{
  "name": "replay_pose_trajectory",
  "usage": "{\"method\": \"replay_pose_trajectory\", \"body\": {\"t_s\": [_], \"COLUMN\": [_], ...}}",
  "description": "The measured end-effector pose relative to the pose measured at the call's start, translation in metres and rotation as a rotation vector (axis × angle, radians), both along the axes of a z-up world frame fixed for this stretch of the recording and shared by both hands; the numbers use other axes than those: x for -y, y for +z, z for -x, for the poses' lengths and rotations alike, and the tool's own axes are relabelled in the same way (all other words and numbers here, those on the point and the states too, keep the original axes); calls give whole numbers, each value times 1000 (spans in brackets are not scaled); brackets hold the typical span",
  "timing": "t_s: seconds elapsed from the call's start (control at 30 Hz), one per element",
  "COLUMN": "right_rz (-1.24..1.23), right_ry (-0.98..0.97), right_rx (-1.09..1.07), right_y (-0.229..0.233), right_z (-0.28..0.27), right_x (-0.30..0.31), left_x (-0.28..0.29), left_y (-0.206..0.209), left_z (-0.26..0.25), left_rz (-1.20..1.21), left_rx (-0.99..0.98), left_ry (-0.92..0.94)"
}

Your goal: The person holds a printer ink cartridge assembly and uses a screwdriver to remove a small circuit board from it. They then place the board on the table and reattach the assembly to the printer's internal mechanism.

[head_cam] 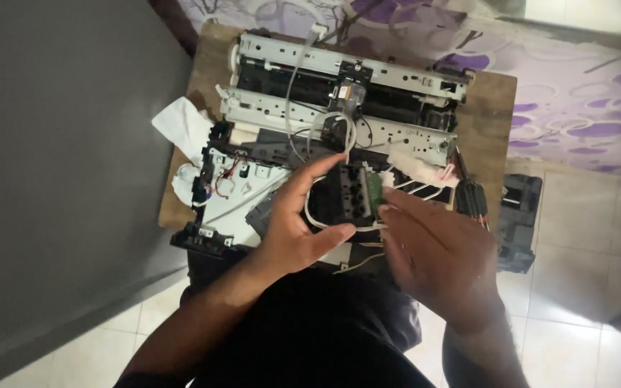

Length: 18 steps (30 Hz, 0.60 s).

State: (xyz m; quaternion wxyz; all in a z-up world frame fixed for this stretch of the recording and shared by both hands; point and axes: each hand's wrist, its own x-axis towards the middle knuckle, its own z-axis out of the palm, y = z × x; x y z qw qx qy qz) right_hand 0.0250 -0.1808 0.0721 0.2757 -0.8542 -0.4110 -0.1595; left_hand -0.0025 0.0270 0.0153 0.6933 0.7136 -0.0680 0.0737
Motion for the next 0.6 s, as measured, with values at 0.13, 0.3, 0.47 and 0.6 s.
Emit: {"method": "replay_pose_trajectory", "body": {"t_s": [0.13,0.3,0.47,0.6], "right_rz": [-48,-70,-65,-31], "right_ry": [-28,-63,-43,-50], "right_rx": [2,77,51,101], "right_y": [0,-7,-6,0], "right_z": [3,1,-1,-3], "right_x": [-6,-8,-8,-12], "left_x": [0,1,3,5], "left_y": [-10,-14,-14,-15], "left_z": [1,0,-1,-1], "left_rz": [-6,36,83,64], "left_rx": [-31,-13,-16,-7], "left_ry": [26,49,31,42]}}
